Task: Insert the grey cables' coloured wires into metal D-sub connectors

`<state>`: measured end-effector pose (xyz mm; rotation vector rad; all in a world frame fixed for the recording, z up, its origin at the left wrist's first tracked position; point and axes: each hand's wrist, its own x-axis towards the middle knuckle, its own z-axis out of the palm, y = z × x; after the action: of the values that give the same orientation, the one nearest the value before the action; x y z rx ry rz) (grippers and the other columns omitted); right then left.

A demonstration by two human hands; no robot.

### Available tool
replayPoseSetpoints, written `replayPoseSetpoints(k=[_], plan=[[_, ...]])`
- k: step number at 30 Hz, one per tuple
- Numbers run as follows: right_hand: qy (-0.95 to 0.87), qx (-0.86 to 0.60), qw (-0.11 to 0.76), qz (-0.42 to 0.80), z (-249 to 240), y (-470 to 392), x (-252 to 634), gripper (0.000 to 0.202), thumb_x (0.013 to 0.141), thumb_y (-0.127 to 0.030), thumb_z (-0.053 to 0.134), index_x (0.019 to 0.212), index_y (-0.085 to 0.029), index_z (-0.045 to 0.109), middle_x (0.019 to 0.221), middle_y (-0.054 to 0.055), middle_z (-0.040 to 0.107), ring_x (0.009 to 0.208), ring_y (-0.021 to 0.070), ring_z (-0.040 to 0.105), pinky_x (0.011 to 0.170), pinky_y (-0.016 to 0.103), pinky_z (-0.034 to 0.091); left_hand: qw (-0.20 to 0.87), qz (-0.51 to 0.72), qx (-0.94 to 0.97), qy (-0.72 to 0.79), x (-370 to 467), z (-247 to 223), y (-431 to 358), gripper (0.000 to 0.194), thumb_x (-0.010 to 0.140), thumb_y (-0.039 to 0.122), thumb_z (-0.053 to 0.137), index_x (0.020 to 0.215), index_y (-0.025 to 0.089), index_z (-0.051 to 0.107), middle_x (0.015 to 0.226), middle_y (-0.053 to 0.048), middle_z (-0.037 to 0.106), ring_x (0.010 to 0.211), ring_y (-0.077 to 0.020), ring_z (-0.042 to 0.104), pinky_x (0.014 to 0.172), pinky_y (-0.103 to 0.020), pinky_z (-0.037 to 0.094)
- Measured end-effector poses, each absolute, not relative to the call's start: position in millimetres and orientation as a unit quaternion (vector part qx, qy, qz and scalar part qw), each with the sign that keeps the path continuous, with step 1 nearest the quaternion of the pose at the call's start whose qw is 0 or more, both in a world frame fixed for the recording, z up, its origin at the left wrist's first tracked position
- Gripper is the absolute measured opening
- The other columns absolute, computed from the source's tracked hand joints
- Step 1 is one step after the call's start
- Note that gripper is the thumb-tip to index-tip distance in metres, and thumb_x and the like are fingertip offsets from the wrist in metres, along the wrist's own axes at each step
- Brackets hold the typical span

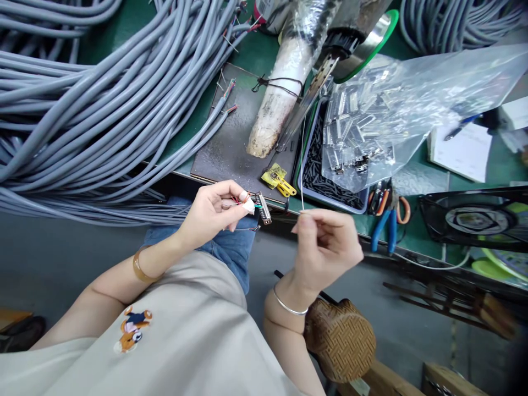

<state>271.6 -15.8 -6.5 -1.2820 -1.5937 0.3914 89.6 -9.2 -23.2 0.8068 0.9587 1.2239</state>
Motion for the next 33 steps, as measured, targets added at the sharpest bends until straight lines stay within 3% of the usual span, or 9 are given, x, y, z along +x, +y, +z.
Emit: replayPoseSetpoints(k=[3,8,11,14,16,20,24,29,33], plan=[[-0.769,-0.47,0.419,0.11,-12,-15,269,0.025,0.091,-0.02,0.073,0.115,-0.03,0.072,0.07,-0.006,0.064,0.048,0.0073,0.044,0.05,0.024,0.036,0.703,0.516,0.307,0.381,87,-24,-6,0.028,0.073,0.03,0.083,0.076,0.015,0.059,0.063,0.003,0.063,0.037,-0.0021,0.045,0.036,-0.016,0.03],[-0.835,-0.408,0.359,0.086,-14,-13,262,0.012,0.096,-0.017,0.065,0.101,-0.025,0.072,0.067,-0.003,0.063,0.054,0.0091,0.051,0.055,0.026,0.037,0.751,0.474,0.291,0.355,88,-25,-3,0.039,0.067,0.035,0.089,0.074,0.015,0.057,0.059,0.004,0.061,0.038,-0.002,0.043,0.037,-0.017,0.026],[-0.745,-0.453,0.463,0.161,-9,-11,266,0.009,0.098,-0.023,0.062,0.091,-0.024,0.068,0.068,-0.003,0.061,0.049,0.0085,0.049,0.048,0.024,0.037,0.759,0.47,0.287,0.347,85,-29,0,0.038,0.07,0.036,0.088,0.077,0.016,0.057,0.062,0.003,0.063,0.041,-0.0042,0.048,0.039,-0.018,0.03],[-0.612,-0.393,0.659,0.193,-3,-6,275,0.012,0.096,-0.03,0.063,0.085,-0.025,0.064,0.052,-0.01,0.041,0.033,0.0056,0.025,0.035,0.022,0.022,0.785,0.473,0.256,0.307,76,-39,3,0.041,0.07,0.038,0.088,0.078,0.017,0.053,0.073,-0.001,0.068,0.042,-0.0048,0.05,0.04,-0.021,0.031],[-0.59,-0.345,0.697,0.216,1,-3,279,0.007,0.094,-0.032,0.064,0.091,-0.025,0.066,0.047,-0.012,0.031,0.032,0.005,0.014,0.033,0.022,0.018,0.802,0.477,0.236,0.271,70,-46,3,0.048,0.066,0.042,0.089,0.075,0.019,0.049,0.072,0.001,0.066,0.038,-0.0037,0.044,0.038,-0.021,0.028],[-0.572,-0.421,0.684,0.168,5,-9,267,0.02,0.093,-0.023,0.063,0.11,-0.03,0.067,0.056,-0.009,0.057,0.032,0.0064,0.036,0.032,0.021,0.026,0.796,0.505,0.233,0.238,64,-60,-2,0.059,0.06,0.049,0.091,0.068,0.02,0.04,0.061,0.005,0.055,0.032,-0.0028,0.033,0.035,-0.023,0.025],[-0.595,-0.472,0.641,0.11,0,-22,249,0.008,0.093,-0.022,0.068,0.101,-0.026,0.068,0.076,-0.002,0.074,0.05,0.0141,0.067,0.041,0.026,0.05,0.816,0.485,0.226,0.22,61,-67,-6,0.061,0.054,0.049,0.092,0.063,0.02,0.039,0.054,0.004,0.052,0.032,-0.006,0.037,0.033,-0.023,0.027],[-0.733,-0.385,0.553,0.091,-12,-32,252,0.014,0.087,-0.017,0.076,0.096,-0.026,0.069,0.075,-0.003,0.075,0.057,0.0169,0.072,0.05,0.032,0.06,0.801,0.484,0.256,0.242,60,-67,-8,0.068,0.05,0.057,0.092,0.059,0.019,0.036,0.05,0.004,0.046,0.031,-0.0053,0.034,0.03,-0.022,0.03],[-0.782,-0.35,0.513,0.058,-10,-36,254,0.02,0.086,-0.015,0.077,0.099,-0.027,0.069,0.082,-0.001,0.077,0.064,0.0166,0.074,0.053,0.031,0.063,0.811,0.493,0.242,0.203,60,-66,-7,0.063,0.056,0.049,0.093,0.057,0.018,0.037,0.05,0.004,0.046,0.032,-0.006,0.039,0.03,-0.02,0.032]])
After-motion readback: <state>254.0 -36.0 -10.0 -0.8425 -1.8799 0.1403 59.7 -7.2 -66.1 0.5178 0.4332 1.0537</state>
